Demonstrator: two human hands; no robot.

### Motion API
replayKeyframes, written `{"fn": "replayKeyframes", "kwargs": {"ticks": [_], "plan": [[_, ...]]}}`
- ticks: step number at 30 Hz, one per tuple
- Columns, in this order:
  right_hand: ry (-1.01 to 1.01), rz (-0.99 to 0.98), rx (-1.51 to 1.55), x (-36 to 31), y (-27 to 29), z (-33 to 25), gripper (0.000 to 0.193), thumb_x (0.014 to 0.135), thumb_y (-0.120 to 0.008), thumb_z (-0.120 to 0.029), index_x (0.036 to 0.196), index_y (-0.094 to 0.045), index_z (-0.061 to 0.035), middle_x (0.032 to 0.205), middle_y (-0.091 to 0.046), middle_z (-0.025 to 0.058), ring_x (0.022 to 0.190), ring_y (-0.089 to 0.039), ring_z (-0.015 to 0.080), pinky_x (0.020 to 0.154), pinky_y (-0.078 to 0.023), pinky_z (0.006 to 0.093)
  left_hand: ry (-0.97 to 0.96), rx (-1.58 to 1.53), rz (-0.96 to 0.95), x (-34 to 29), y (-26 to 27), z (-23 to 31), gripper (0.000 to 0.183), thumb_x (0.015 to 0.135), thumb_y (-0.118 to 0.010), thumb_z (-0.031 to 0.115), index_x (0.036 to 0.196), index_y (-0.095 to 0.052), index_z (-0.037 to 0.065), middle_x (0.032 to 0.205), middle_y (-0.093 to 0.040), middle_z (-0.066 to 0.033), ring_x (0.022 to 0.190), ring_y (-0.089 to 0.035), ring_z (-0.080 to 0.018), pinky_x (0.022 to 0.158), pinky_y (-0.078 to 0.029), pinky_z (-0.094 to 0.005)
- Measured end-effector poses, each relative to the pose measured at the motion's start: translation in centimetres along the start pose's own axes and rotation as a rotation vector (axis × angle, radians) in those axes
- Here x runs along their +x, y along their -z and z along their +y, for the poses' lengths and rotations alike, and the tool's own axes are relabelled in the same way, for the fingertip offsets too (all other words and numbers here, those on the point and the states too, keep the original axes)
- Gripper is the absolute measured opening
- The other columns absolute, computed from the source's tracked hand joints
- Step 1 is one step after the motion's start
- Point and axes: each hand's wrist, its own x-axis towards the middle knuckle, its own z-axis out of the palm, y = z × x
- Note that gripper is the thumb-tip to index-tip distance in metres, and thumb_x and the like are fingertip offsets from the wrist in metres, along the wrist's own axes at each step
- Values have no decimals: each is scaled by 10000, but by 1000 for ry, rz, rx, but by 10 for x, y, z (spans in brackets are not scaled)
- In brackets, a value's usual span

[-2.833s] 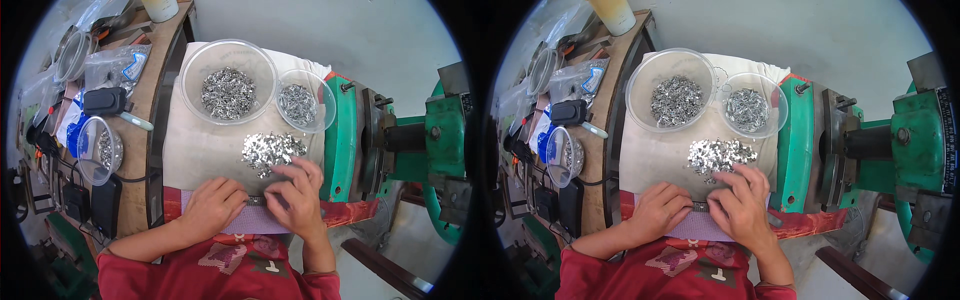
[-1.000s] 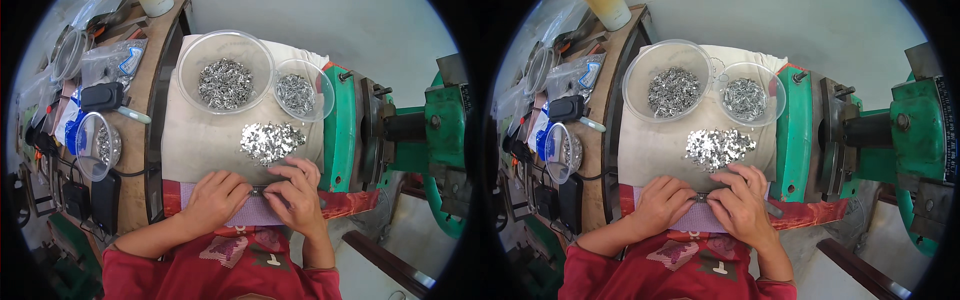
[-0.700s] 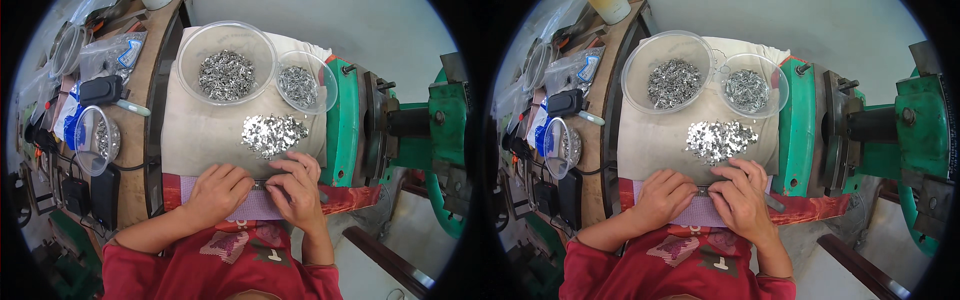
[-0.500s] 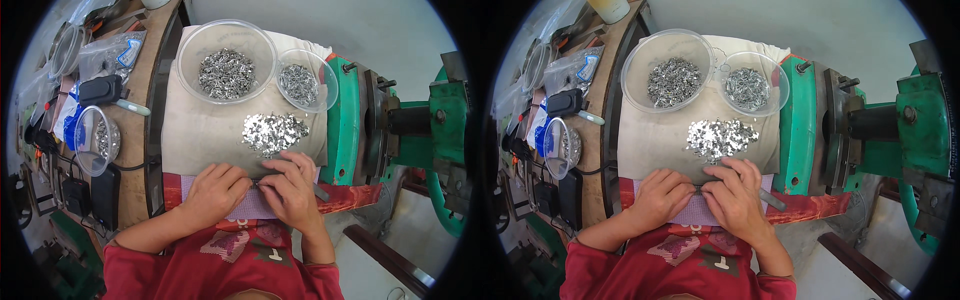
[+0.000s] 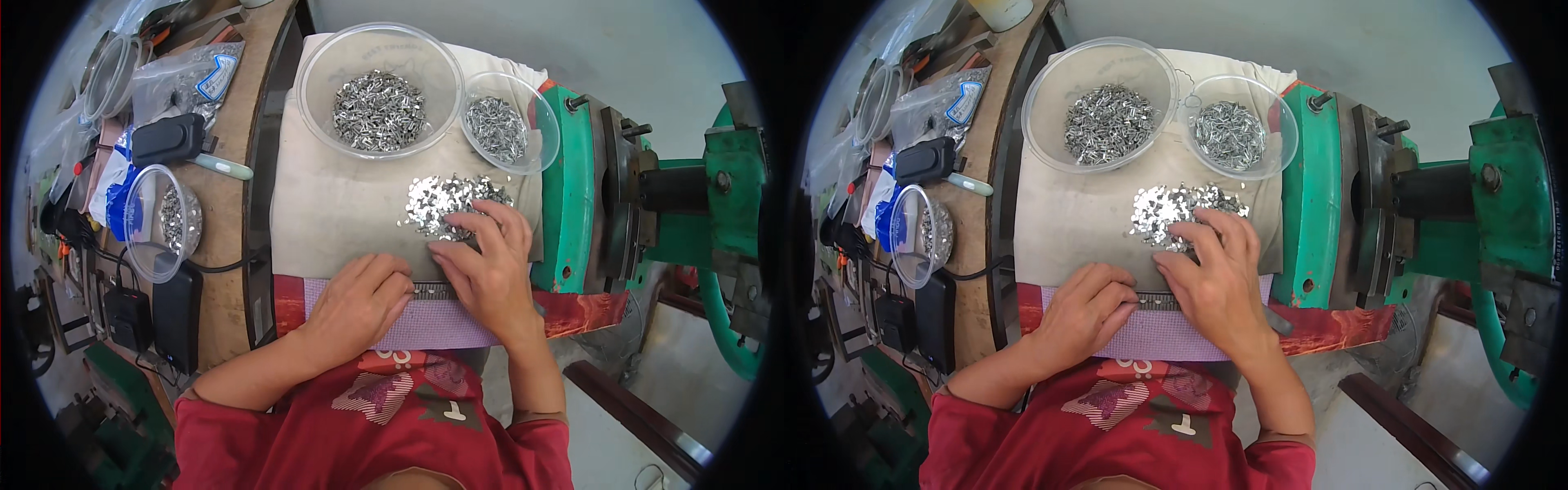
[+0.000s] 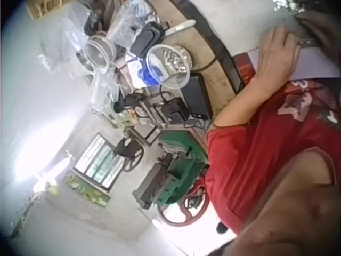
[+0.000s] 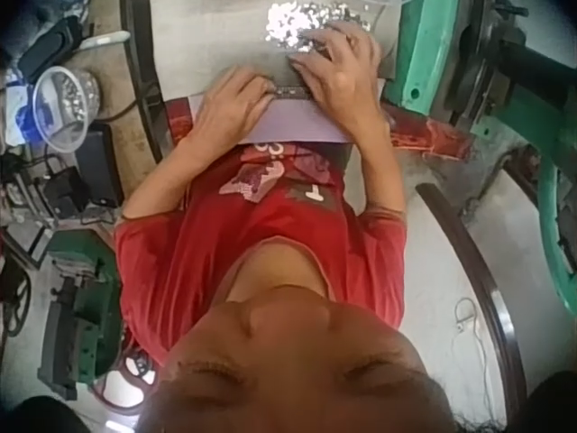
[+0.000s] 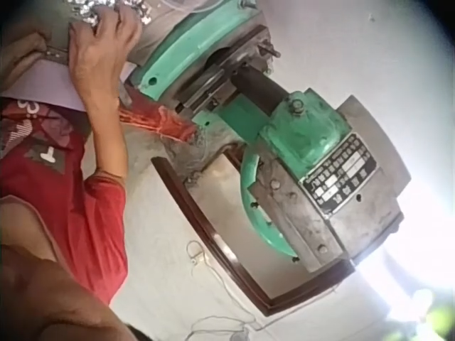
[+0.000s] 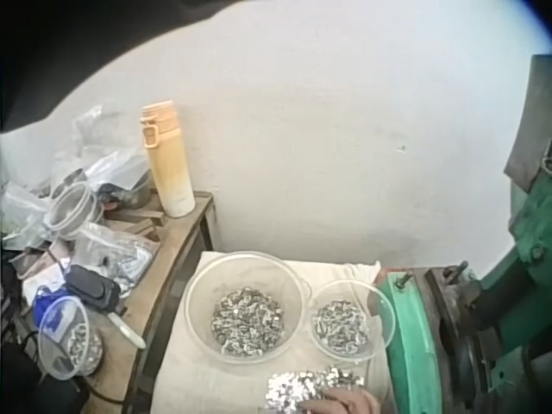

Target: The person inserts small metal pieces into a slotted metal bar by hand, places the bar into a press machine, presses it, and then removes the bar to continue assembling more metal pieces into it.

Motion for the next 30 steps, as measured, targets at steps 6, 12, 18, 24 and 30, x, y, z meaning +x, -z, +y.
{"fn": "replayKeyframes", "kwargs": {"ticks": [6,12,18,24,30], "plan": [[33,-50,9,6,-1,0,99,735,-763,-104,817,-709,-106,1138,-640,35,1211,-535,303,1084,-350,518,-7,22,-4,-3,-1,-1,225,756,-763,19,936,-627,27,1036,-614,-110,905,-604,-318,773,-502,-402],[-19,-14,-8,5,-4,-4,139,712,-803,-125,796,-698,-87,1124,-643,48,1203,-534,313,1060,-349,505,6,-3,-29,-3,1,0,282,742,-794,44,963,-620,33,1053,-607,-112,932,-597,-327,792,-500,-414],[-75,-19,-21,3,-1,-9,145,698,-805,-105,794,-699,-81,1122,-646,52,1199,-531,316,1050,-354,495,27,-20,-10,-4,0,0,304,730,-804,53,973,-623,40,1059,-608,-114,944,-599,-330,800,-501,-416],[-103,5,111,-6,3,-4,139,686,-791,-66,800,-717,-94,1115,-661,47,1196,-537,321,1035,-361,473,-5,21,-14,0,-1,1,301,725,-803,56,982,-647,43,1012,-620,-102,911,-604,-314,775,-497,-412],[-159,53,200,-31,18,-5,180,677,-815,-64,833,-736,-108,1106,-679,37,1177,-545,330,976,-405,427,-59,82,3,3,-2,5,248,730,-792,62,945,-669,48,959,-634,-71,842,-616,-275,728,-492,-388]]}}
